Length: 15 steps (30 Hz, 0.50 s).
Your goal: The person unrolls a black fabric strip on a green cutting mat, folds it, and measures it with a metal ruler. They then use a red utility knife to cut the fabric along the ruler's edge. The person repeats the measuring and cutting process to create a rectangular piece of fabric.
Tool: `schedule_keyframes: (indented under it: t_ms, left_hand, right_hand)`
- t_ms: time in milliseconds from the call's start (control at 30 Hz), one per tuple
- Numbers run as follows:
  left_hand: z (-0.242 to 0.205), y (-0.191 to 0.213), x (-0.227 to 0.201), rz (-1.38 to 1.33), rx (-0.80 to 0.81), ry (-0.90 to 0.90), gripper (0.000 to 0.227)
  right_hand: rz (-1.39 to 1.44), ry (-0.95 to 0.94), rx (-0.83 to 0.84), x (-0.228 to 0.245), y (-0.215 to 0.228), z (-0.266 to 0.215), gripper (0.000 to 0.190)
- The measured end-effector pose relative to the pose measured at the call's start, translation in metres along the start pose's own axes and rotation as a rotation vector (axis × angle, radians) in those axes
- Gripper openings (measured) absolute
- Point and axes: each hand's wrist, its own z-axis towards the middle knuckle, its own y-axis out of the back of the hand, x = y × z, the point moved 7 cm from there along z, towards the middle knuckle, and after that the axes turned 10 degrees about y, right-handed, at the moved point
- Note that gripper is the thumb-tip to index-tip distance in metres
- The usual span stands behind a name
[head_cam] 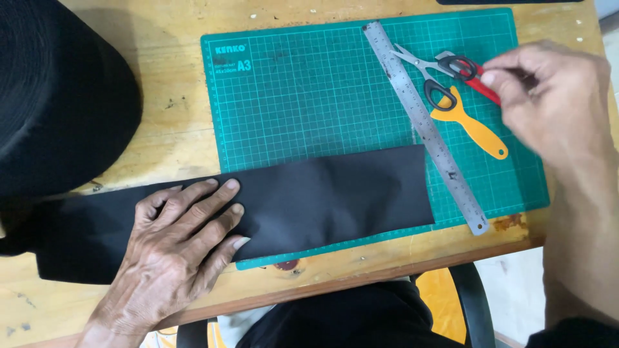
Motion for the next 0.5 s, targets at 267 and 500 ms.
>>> schedule_keyframes:
  t_ms: [267, 500]
  left_hand:
    - [-0.002, 0.0, 0.003, -0.007, -0.007, 0.001, 0.031]
    - [-0.002, 0.0, 0.006, -0.023, -0.008, 0.021, 0.032]
  right_hand:
    - [0.091, 0.049, -0.018, -0.017, -0.025, 0.033, 0.013]
    - [-0.195, -0.104, 0.209, -0.065, -0.03, 0.015, 0.016]
